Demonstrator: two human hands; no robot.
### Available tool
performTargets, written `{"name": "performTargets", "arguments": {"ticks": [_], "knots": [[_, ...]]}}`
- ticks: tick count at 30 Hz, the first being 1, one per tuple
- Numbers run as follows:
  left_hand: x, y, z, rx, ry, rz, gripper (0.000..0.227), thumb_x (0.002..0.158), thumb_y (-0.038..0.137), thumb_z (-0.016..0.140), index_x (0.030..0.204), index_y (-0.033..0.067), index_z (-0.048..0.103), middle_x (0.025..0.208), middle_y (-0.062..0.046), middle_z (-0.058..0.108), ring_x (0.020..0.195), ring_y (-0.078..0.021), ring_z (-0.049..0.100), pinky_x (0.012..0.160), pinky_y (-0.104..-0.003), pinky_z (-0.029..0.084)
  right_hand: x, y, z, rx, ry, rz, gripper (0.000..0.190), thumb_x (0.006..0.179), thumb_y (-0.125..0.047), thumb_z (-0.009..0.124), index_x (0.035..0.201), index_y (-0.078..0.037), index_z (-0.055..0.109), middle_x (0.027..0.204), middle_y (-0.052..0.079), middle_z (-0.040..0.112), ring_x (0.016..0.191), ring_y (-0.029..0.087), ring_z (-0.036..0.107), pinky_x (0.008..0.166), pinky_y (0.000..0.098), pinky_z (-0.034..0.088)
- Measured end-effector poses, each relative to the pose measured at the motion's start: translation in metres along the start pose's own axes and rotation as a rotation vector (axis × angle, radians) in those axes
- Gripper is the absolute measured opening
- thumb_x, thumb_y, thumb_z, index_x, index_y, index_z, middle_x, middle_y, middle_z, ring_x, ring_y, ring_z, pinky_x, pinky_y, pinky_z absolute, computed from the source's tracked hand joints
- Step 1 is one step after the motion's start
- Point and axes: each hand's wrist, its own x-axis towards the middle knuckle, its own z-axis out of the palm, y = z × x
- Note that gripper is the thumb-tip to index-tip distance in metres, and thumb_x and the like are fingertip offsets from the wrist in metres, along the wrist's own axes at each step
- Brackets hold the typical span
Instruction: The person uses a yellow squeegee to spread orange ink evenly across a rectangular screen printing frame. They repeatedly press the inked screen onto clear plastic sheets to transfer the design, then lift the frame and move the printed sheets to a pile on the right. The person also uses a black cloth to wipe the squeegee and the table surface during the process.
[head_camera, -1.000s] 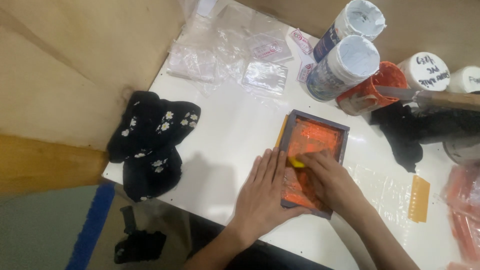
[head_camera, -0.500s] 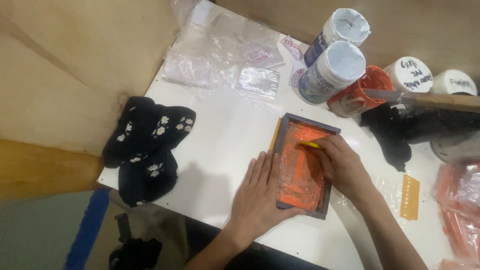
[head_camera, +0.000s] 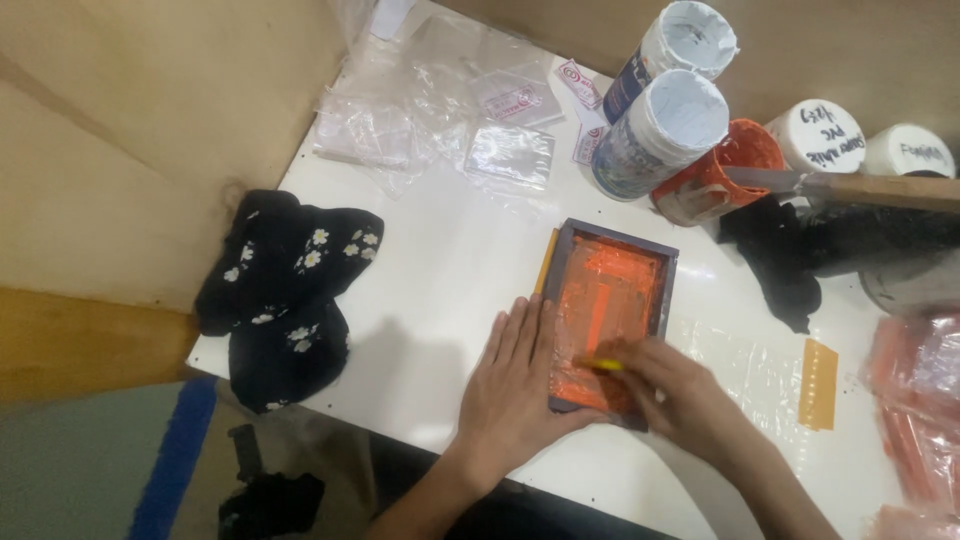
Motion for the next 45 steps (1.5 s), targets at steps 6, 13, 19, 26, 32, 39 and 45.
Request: {"name": "performTargets", "arguments": {"ticks": [6, 13, 19, 26, 32, 39, 45], "knots": [[-0.001, 0.001, -0.003, 0.016, -0.013, -0.004, 0.130, 0.078, 0.086, 0.058, 0.159, -0.0076, 0.020, 0.167, -0.026, 0.025, 0.157, -0.0356, 0.019, 0.129, -0.046, 0.011, 0.034, 0.047, 0.009, -0.223, 0.188, 0.028, 0.031, 0.097, -0.008, 0.063, 0.127, -0.003, 0.068, 0.117, 0.013, 0.068, 0.101, 0.030, 0.067, 0.087, 0.0396, 0.057], [-0.002, 0.000, 0.001, 0.001, -0.050, -0.017, 0.127, 0.080, 0.083, 0.059, 0.161, -0.0051, 0.016, 0.169, -0.023, 0.022, 0.158, -0.0349, 0.015, 0.129, -0.045, 0.009, -0.019, 0.012, 0.033, -0.291, 0.037, -0.285, 0.052, 0.090, -0.023, 0.075, 0.129, 0.007, 0.060, 0.124, 0.020, 0.062, 0.108, 0.037, 0.063, 0.101, 0.0471, 0.054], [0.000, 0.003, -0.014, -0.115, -0.082, -0.028, 0.115, 0.089, 0.078, 0.050, 0.160, -0.0075, 0.017, 0.167, -0.027, 0.021, 0.158, -0.0365, 0.014, 0.128, -0.046, 0.007, -0.013, -0.002, -0.010, -0.032, 0.036, 0.148, 0.038, 0.094, -0.007, 0.061, 0.129, -0.019, 0.072, 0.118, 0.002, 0.075, 0.104, 0.019, 0.071, 0.093, 0.0306, 0.055], [0.003, 0.003, -0.013, -0.168, 0.251, -0.038, 0.055, 0.103, 0.027, 0.061, 0.145, -0.0032, 0.042, 0.114, -0.019, 0.054, 0.102, -0.0332, 0.050, 0.095, -0.047, 0.045, 0.022, 0.032, -0.016, -0.060, 0.272, 0.180, 0.032, 0.098, -0.006, 0.064, 0.130, -0.006, 0.066, 0.093, 0.005, 0.067, 0.075, 0.020, 0.059, 0.068, 0.0311, 0.047], [0.007, -0.010, 0.005, 0.063, 0.384, 0.036, 0.033, 0.102, 0.021, 0.061, 0.123, -0.0040, 0.067, 0.079, -0.006, 0.054, 0.075, -0.0258, 0.046, 0.083, -0.042, 0.041, 0.051, 0.042, -0.014, -0.074, 0.262, 0.211, 0.041, 0.101, -0.009, 0.057, 0.142, -0.011, 0.061, 0.124, 0.009, 0.068, 0.115, 0.029, 0.062, 0.099, 0.0387, 0.049], [0.012, -0.024, -0.004, -0.058, 0.210, -0.137, 0.037, 0.100, 0.027, 0.063, 0.124, 0.0009, 0.071, 0.077, -0.005, 0.062, 0.082, -0.0225, 0.059, 0.089, -0.039, 0.044, 0.034, 0.033, -0.012, 0.307, 0.759, 0.324, 0.029, 0.107, 0.002, 0.047, 0.133, -0.004, 0.059, 0.093, 0.008, 0.048, 0.074, 0.019, 0.051, 0.060, 0.0306, 0.048], [0.012, -0.022, -0.030, -0.224, 0.104, -0.206, 0.039, 0.100, 0.027, 0.064, 0.127, -0.0003, 0.069, 0.082, -0.011, 0.065, 0.087, -0.0266, 0.060, 0.086, -0.041, 0.046, 0.009, 0.056, 0.009, 0.675, 0.663, 0.555, 0.022, 0.105, 0.003, 0.038, 0.119, -0.003, 0.054, 0.081, 0.002, 0.044, 0.065, 0.015, 0.048, 0.054, 0.0297, 0.046]]}}
